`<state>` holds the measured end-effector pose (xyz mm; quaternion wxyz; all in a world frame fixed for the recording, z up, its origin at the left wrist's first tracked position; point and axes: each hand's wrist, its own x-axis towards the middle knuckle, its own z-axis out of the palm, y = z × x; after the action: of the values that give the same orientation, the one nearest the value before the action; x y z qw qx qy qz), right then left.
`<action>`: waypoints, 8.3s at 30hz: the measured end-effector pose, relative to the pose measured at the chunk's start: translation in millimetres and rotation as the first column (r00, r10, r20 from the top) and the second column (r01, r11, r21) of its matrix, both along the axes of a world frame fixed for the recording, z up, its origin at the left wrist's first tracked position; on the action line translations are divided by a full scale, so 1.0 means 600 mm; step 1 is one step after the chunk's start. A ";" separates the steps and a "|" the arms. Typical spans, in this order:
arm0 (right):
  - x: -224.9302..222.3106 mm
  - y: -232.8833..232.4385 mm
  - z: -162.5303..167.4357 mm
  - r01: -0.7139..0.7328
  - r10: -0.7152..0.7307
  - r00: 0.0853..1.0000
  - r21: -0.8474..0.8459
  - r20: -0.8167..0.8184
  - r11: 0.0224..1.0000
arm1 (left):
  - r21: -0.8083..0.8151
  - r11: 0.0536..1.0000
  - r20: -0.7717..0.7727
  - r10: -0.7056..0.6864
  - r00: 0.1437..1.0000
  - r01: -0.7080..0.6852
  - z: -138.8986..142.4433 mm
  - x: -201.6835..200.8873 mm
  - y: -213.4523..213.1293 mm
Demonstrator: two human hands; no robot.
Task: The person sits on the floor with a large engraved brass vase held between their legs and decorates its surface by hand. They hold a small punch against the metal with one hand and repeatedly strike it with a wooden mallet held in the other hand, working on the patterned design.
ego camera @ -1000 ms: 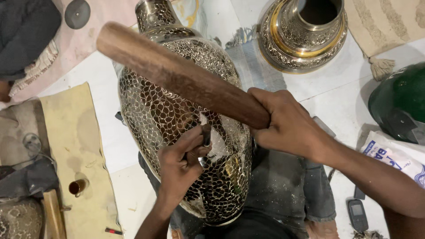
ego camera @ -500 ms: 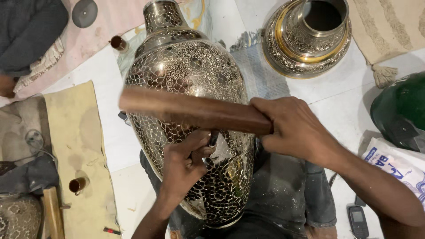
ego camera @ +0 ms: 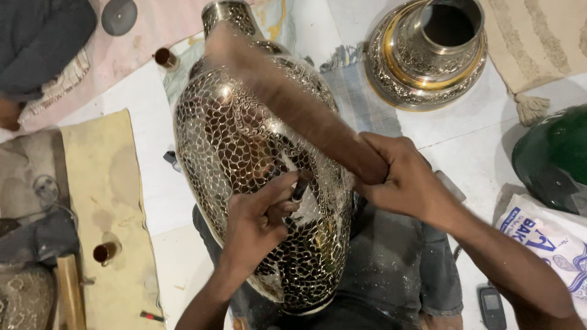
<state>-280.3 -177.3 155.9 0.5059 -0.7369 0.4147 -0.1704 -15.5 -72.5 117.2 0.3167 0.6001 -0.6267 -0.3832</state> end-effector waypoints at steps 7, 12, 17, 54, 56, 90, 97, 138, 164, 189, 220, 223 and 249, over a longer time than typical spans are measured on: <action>-0.005 0.006 -0.025 0.068 -0.069 0.998 0.050 0.007 0.996 | -0.142 0.988 -0.013 -0.057 0.998 0.055 -0.013 0.004 0.002; -0.004 0.006 -0.025 0.055 -0.044 0.990 -0.082 0.133 0.995 | -0.091 0.994 0.025 -0.056 0.998 0.058 -0.012 0.002 -0.002; 0.001 0.008 -0.018 0.041 -0.057 0.988 -0.118 -0.140 0.992 | -0.094 0.993 0.015 -0.070 0.997 0.071 -0.006 0.001 -0.003; -0.004 0.041 -0.085 0.207 -0.204 0.977 0.040 -0.063 0.978 | -0.198 0.980 0.059 0.037 0.998 -0.025 -0.022 -0.003 0.019; -0.002 0.030 -0.076 0.226 -0.226 0.974 -0.020 0.004 0.974 | -0.178 0.983 -0.031 0.038 0.999 -0.042 -0.023 -0.002 0.016; 0.019 -0.005 0.024 -0.004 -0.003 0.996 -0.082 -0.090 0.997 | -0.034 0.999 -0.124 -0.031 0.992 0.026 -0.024 0.004 0.008; 0.033 0.000 0.029 0.222 -0.207 0.955 -0.051 0.211 0.974 | -0.066 0.997 -0.108 -0.044 0.993 0.037 -0.019 0.006 -0.001; -0.059 0.061 -0.034 -0.037 0.047 0.985 0.058 -0.165 0.998 | -0.170 0.965 -0.088 -0.217 0.972 0.200 -0.018 0.041 -0.031; -0.043 0.311 -0.264 0.776 -0.692 0.582 0.548 -0.427 0.314 | 0.346 0.149 -0.447 0.894 -0.023 -0.926 -0.213 0.126 0.234; 0.044 0.178 -0.012 0.172 -0.211 0.964 -0.229 -0.159 0.958 | 0.010 0.712 -0.792 0.434 0.429 -0.702 -0.075 -0.040 0.092; 0.314 0.055 0.247 -0.769 0.455 0.123 0.205 -0.882 0.605 | -0.055 0.489 -0.482 0.751 0.452 -0.871 -0.111 -0.066 0.096; 0.327 0.054 0.256 -0.765 0.471 0.276 0.106 -0.838 0.636 | -0.064 0.526 -0.535 0.699 0.474 -0.848 -0.114 -0.067 0.104; 0.332 0.048 0.194 -0.760 0.430 0.598 -0.309 -0.676 0.572 | -0.227 0.545 -0.588 0.584 0.560 -0.807 -0.125 -0.054 0.104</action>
<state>-81.0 -148.2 272.0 0.1515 -0.9655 0.1780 0.1144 -47.9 -10.2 42.2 0.7154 0.6013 -0.3071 -0.1798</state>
